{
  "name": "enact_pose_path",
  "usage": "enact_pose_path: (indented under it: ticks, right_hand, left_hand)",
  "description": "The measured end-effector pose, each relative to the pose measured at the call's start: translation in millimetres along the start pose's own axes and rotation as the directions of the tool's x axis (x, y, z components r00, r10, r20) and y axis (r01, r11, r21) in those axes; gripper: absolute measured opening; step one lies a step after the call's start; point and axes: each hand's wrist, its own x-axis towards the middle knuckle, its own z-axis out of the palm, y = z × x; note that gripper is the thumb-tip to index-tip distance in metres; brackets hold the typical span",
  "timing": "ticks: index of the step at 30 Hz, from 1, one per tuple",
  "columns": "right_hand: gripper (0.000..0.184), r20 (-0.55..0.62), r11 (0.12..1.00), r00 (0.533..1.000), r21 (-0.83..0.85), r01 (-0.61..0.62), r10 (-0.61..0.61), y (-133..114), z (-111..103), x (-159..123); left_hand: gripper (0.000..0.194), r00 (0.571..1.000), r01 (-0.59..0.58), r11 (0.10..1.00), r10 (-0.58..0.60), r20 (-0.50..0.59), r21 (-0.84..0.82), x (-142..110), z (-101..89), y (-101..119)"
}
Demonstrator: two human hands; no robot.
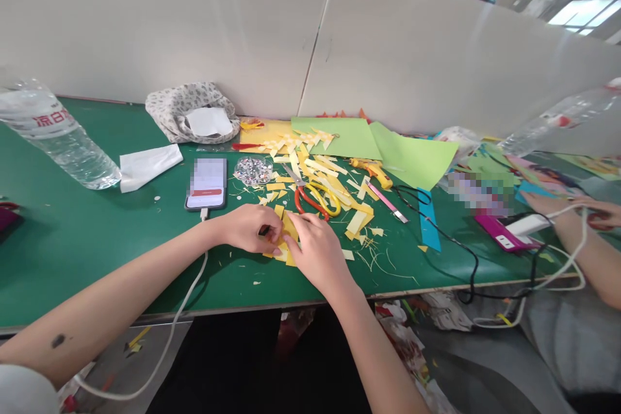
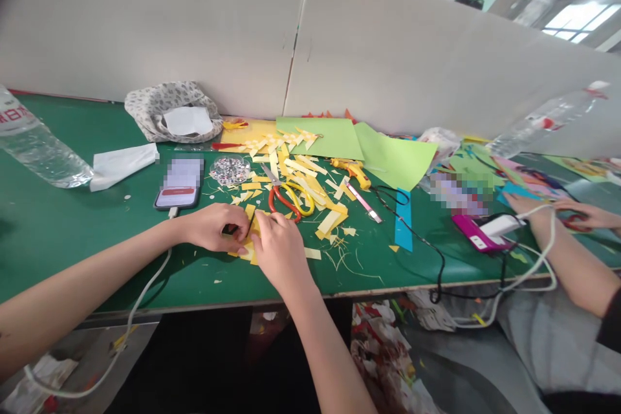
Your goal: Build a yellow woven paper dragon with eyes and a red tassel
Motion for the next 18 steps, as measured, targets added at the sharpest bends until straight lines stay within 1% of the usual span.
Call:
enact_pose_path:
  ticks: [3, 6, 10, 15, 18]
  right_hand:
    - [0.03, 0.019, 0.999, 1.0, -0.038, 0.016, -0.016, 1.3, 4.9, 2.5]
    - [0.024, -0.05, 0.999, 0.998, -0.017, 0.037, -0.038, 1.1, 7.4, 1.4]
    - [0.023, -0.168, 0.993, 0.986, 0.114, 0.041, -0.021, -0.9, 7.5, -0.3]
    - [0.028, -0.17, 0.967, 0.985, 0.254, 0.013, 0.032, 3.0, 6.8, -3.0]
    - [0.027, -0.189, 0.943, 0.98, 0.333, 0.007, 0.059, 6.0, 7.3, -4.2]
  left_hand:
    - [0.022, 1.0, 0.001, 1.0, -0.001, -0.001, -0.009, 0.6, -0.2, 0.4]
    - [0.022, 1.0, 0.004, 1.0, -0.004, -0.008, -0.024, 1.0, 0.4, 0.0]
    - [0.025, 0.999, 0.001, 0.999, -0.002, -0.034, -0.039, -0.2, 2.6, -2.7]
    - [0.028, 0.997, -0.018, 0.994, 0.01, -0.072, -0.11, -3.2, 4.1, -4.8]
    - [0.027, 0.997, 0.0, 0.986, -0.014, -0.079, -0.165, -5.6, 4.8, -3.9]
